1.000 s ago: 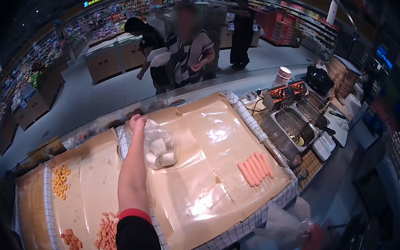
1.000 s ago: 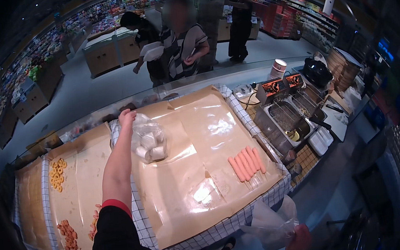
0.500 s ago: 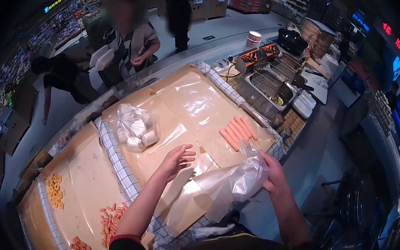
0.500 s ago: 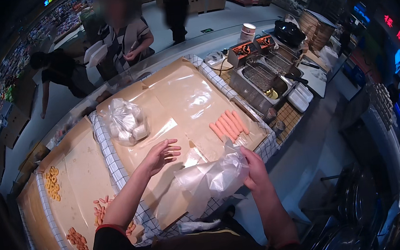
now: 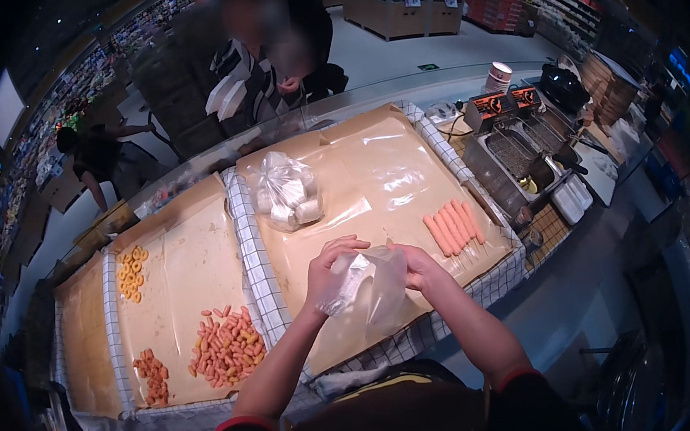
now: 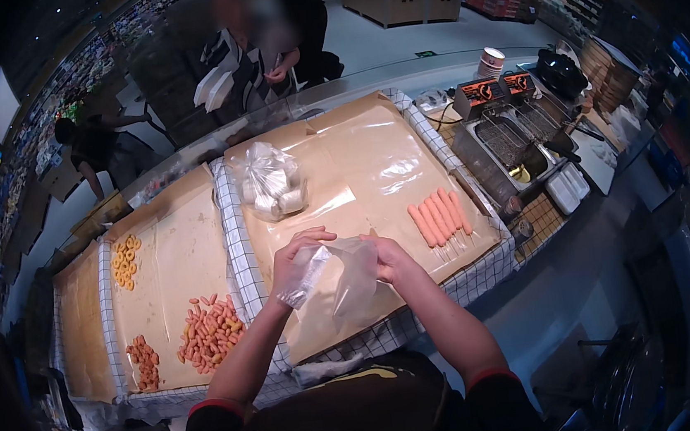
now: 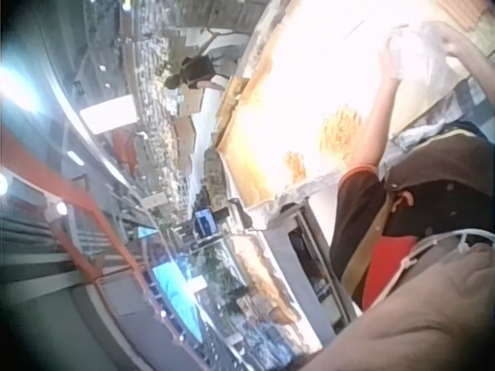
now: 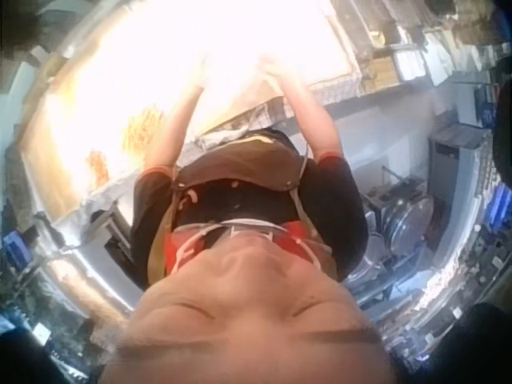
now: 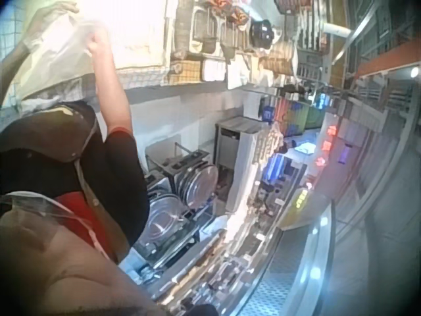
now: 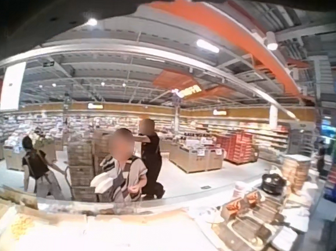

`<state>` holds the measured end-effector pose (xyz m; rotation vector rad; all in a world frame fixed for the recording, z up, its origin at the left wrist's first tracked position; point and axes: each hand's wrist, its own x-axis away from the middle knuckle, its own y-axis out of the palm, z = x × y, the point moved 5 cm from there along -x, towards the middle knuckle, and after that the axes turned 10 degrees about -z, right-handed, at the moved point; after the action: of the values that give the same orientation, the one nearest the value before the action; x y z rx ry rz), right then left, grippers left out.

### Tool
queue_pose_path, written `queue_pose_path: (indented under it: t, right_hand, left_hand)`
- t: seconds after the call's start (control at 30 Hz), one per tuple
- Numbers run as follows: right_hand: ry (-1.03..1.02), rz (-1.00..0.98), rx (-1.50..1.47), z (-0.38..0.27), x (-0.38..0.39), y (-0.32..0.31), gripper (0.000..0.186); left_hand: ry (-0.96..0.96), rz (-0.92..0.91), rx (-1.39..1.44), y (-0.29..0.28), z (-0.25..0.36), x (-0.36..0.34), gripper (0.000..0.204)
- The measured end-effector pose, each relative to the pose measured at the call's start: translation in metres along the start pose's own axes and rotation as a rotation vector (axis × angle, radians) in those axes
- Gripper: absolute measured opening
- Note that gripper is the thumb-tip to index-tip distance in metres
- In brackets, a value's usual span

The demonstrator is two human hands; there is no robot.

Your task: The person scoops cooked white rice from a large metal tray into multiple white styrofoam takeout containers using a plastic scoop. They close each container and hand them to a customer. The person also places a container into a plastic bag and weighs it on a scale.

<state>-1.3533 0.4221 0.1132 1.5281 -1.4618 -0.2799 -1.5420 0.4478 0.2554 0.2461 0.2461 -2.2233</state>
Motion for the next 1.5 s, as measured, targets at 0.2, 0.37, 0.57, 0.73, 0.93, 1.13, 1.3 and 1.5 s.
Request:
queue_pose_path:
  t: [0.2,0.37,0.57,0.73,0.93,1.13,1.3,1.5]
  right_hand:
    - [-0.747,0.236,1.304,-0.053,0.067,0.095,0.058]
    - [-0.996,0.102,1.654,-0.057,0.088,0.149,0.061]
    - [-0.983,0.040,1.701,-0.051,0.069,0.151,0.060]
    - [-1.064,0.069,1.811,-0.050,0.043,0.148,0.043]
    - [-1.274,0.023,1.638,-0.086,0.036,0.149,0.031]
    - [-1.327,-0.023,1.741,-0.096,0.016,0.160,0.011]
    - [-1.344,0.045,1.613,-0.110,-0.002,0.162,0.025]
    - [-1.177,-0.072,1.659,-0.108,-0.036,0.166,0.013]
  left_hand:
    - [-0.154,0.363,-0.328,-0.022,0.012,0.001,0.015]
    - [-0.212,0.420,-0.639,-0.012,0.042,-0.018,0.022]
    - [-0.085,0.504,-1.034,0.000,0.063,-0.027,0.023]
    - [-0.005,0.554,-1.211,0.006,0.071,-0.033,0.027]
    - [0.061,0.595,-1.258,-0.010,0.070,-0.041,0.031]
    - [0.165,0.577,-1.284,-0.030,0.072,-0.062,0.035]
    - [0.188,0.526,-1.289,-0.049,0.067,-0.071,0.029]
    - [0.244,0.431,-1.318,-0.063,0.063,-0.083,0.026]
